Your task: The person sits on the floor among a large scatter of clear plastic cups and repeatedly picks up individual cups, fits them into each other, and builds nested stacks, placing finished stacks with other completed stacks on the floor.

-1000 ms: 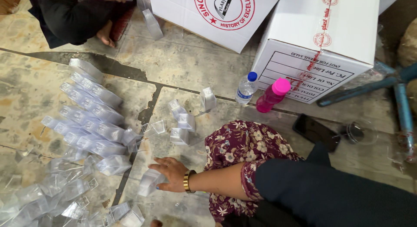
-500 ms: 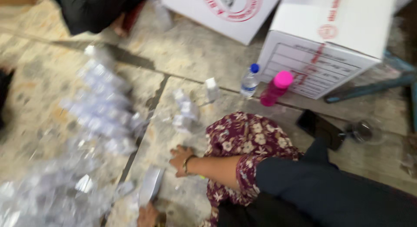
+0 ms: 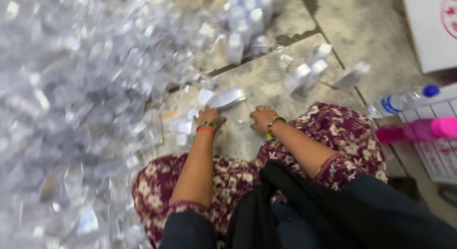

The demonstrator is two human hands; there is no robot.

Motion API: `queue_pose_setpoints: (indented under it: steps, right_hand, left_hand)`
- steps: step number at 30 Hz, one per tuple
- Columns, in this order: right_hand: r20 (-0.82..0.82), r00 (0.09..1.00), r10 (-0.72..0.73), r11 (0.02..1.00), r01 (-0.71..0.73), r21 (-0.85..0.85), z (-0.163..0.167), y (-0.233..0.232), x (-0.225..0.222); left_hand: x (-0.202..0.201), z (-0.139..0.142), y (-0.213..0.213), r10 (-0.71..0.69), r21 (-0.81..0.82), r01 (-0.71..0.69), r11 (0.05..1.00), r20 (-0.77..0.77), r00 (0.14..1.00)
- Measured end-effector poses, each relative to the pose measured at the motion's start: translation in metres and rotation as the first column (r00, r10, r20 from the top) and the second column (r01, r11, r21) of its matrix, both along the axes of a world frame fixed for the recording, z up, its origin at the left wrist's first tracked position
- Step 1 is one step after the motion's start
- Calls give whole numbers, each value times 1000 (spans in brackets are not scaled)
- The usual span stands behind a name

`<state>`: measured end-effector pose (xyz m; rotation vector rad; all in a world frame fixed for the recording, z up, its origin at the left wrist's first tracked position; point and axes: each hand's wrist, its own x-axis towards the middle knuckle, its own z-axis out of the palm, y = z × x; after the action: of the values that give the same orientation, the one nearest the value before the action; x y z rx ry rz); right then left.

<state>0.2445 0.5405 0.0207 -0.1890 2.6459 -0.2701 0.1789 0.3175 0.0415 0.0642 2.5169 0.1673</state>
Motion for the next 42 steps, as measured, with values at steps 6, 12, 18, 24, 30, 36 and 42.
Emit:
queue_pose_setpoints:
  steps: [6,12,18,24,30,36,42]
  right_hand:
    - [-144,976,-162,847,62,-528,19,-39,16]
    - [103,984,-148,988,151,-16,36,-79,18]
    - [-148,939,310,947,-319,-38,21,-130,16]
    - [-542,790,285,866,-455,-208,29,-170,-1]
    - [-644,752,141,984,-180,6,43,-193,-59]
    - [-379,912,160,986,-169,9,39,-200,-112]
    - [-653,730,-203,966,39,-256,16,-166,-100]
  left_hand:
    - [-1,2,-32,42,80,-42,996,6,999]
    - [-4,21,-70,46,91,-45,995,-15,999]
    - [-23,24,-99,57,114,-60,992,30,998]
    - [-55,8,-124,73,186,-76,980,25,997]
    - [-67,1,-133,29,164,-31,986,17,999]
    - [-77,6,-126,174,191,-190,963,97,980]
    - [-76,5,-91,178,455,-51,889,-241,954]
